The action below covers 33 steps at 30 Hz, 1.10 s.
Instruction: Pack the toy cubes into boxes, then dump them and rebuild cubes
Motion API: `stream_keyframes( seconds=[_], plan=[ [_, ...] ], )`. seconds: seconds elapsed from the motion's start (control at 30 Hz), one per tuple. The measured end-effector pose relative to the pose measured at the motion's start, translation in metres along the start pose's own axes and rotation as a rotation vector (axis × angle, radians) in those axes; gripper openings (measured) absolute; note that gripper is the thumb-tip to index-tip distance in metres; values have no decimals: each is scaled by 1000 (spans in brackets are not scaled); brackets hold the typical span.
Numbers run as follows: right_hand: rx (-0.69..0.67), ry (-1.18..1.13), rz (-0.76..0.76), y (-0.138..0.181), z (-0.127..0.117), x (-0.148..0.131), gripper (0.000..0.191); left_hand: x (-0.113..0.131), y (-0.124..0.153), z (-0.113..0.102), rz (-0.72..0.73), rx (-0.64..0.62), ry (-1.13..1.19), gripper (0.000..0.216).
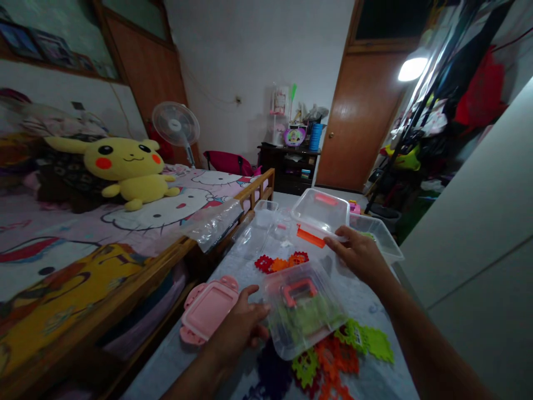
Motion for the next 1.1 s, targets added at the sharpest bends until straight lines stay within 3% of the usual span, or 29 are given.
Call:
stream_keyframes(
  seconds=[0.13,0.27,0.57,0.7,0.9,1.1],
  plan=[
    [50,130,50,-41,30,38,26,-4,-13,8,86,-107,-149,60],
    [74,159,99,-61,61,60,16,-8,-15,4,141,-148,-109,53],
    [97,188,229,-74,100,84,16,4,31,-42,176,116,0,53],
    [105,194,278,-74,109,89,17,7,46,-71,156,248,33,64],
    [131,186,320,-70,114,93,22,-2,59,-115,150,354,22,57],
    [128,157,271,-57,111,88,50,-3,71,-120,174,547,35,73]
  ],
)
Point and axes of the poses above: each hand's wrist, its own y-axis away from the middle knuckle, its own z-axis out of the palm, x = y × z, the point moved 2 cm from there along -y, towards the middle knuckle, and after that the axes turned 13 degrees about -x, right-handed, at the moved point
